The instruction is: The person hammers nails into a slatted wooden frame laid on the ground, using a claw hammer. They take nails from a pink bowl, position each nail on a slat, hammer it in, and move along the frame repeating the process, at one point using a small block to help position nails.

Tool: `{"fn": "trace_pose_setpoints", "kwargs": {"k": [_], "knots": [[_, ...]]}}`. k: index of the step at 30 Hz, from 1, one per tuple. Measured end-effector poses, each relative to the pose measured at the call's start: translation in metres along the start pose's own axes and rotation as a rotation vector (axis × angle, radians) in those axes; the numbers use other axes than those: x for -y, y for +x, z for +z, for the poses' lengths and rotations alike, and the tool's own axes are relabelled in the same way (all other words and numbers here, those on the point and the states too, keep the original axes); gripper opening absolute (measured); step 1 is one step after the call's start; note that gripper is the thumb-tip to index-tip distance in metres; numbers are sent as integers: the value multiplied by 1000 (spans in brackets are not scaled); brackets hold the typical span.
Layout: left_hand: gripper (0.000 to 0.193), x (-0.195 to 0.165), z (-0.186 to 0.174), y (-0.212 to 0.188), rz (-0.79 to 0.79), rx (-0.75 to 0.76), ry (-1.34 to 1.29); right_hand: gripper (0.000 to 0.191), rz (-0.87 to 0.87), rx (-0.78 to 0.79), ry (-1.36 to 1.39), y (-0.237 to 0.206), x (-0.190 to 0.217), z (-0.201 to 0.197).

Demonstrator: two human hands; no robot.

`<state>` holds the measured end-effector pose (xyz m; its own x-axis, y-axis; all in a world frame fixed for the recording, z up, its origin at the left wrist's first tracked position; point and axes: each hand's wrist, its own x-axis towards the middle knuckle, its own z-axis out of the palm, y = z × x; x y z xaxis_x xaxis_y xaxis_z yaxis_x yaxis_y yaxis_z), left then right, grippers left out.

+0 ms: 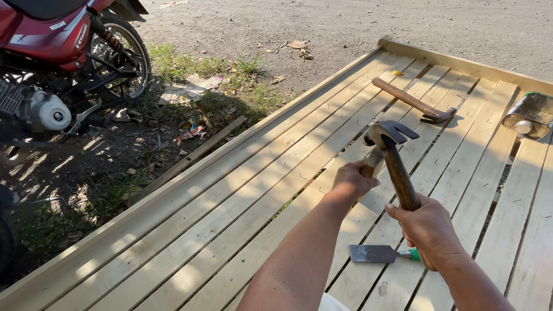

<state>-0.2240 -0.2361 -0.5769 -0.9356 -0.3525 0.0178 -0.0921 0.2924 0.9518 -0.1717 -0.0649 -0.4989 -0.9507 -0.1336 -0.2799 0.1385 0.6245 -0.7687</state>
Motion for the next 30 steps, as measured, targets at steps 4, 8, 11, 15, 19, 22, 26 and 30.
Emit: {"fn": "trace_pose_setpoints", "kwargs": {"k": [4, 8, 11, 15, 19, 22, 26, 30], "knots": [[51, 11, -2, -4, -56, 9, 5, 33, -162, -88, 97, 7, -1, 0], [43, 23, 1, -7, 56, -13, 1, 31, -33, -60, -15, 23, -8, 3], [38, 29, 9, -4, 66, -89, 179, 32, 79, 60, 30, 31, -19, 5], [52, 29, 22, 0, 100, -54, 116, 38, 67, 83, 42, 24, -29, 12], [38, 21, 35, 1, 33, -101, 89, 37, 37, 11, -50, 15, -23, 8], [32, 12, 40, -1, -111, -113, 72, 35, -93, -60, 26, 13, -14, -6], [30, 3, 44, 2, -159, -114, 90, 33, -278, -113, 243, 16, -11, -20], [28, 0, 42, 0, -154, -95, 126, 29, 105, 6, 10, 17, -18, -20]]}}
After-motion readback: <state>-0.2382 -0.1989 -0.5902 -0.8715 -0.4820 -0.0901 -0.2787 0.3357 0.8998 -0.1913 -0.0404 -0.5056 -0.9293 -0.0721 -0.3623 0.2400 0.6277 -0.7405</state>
